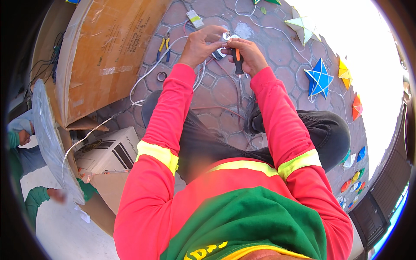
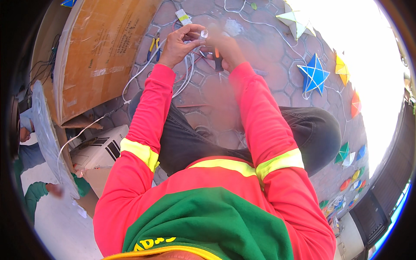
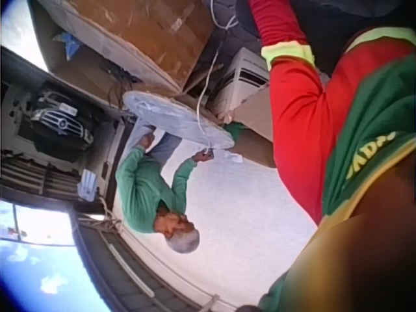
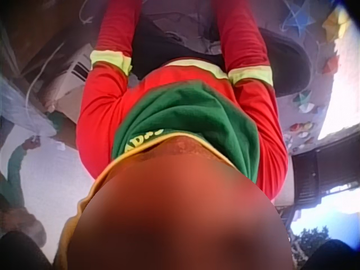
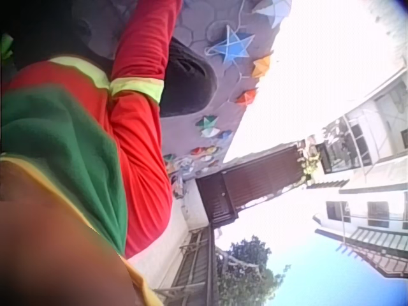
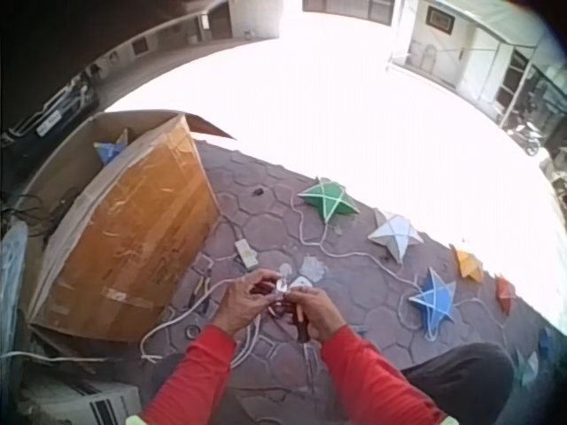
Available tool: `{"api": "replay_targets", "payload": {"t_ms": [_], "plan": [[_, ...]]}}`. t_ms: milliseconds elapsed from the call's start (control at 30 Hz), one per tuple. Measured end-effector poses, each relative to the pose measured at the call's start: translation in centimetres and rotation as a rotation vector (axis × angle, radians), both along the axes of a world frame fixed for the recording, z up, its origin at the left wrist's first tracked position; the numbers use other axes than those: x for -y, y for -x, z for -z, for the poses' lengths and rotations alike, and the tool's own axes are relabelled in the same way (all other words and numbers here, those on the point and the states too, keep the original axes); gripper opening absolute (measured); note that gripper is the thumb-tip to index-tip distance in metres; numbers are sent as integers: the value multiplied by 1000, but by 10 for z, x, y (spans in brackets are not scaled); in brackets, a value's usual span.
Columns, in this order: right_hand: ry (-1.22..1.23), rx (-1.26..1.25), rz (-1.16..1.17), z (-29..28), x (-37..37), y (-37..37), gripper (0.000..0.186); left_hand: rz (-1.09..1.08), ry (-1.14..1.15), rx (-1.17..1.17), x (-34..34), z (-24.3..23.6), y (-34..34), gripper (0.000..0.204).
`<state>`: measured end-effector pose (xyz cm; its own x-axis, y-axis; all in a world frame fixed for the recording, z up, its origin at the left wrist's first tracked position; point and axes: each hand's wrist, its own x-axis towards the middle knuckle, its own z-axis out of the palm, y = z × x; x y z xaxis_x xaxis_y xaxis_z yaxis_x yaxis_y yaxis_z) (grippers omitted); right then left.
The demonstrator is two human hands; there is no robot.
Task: The person sits on a tiled floor and uses a screwdriver to open and adjust small white electrical components, including a power strip and a socket. They manipulate wires and tighten screws inside the components.
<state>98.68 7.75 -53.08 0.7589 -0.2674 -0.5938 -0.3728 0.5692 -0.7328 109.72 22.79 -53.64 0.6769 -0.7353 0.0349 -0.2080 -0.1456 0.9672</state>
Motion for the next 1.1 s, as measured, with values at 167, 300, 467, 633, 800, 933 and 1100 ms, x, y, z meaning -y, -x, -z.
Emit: {"api": "replay_targets", "payload": {"t_ms": [167,300,467,633,800,933,1100], "plan": [[-14,-24,11,1,2,5,19,10,29,41,3,2,1,36],[-13,-7,11,1,3,10,22,30,-2,44,5,2,4,35],[-40,-8,0,-1,5,10,22,39,24,30,3,-2,4,35],[-50,8,1,1,2,5,23,20,-2,59,-4,-3,3,37],[-75,-3,-26,3,2,3,24,-2,24,74,-5,0,1,36],[-71,-15,-20,4,2,4,24,14,38,47,-5,1,2,36],[-79,-24,-6,5,4,5,24,12,26,59,-2,-1,3,37]]}}
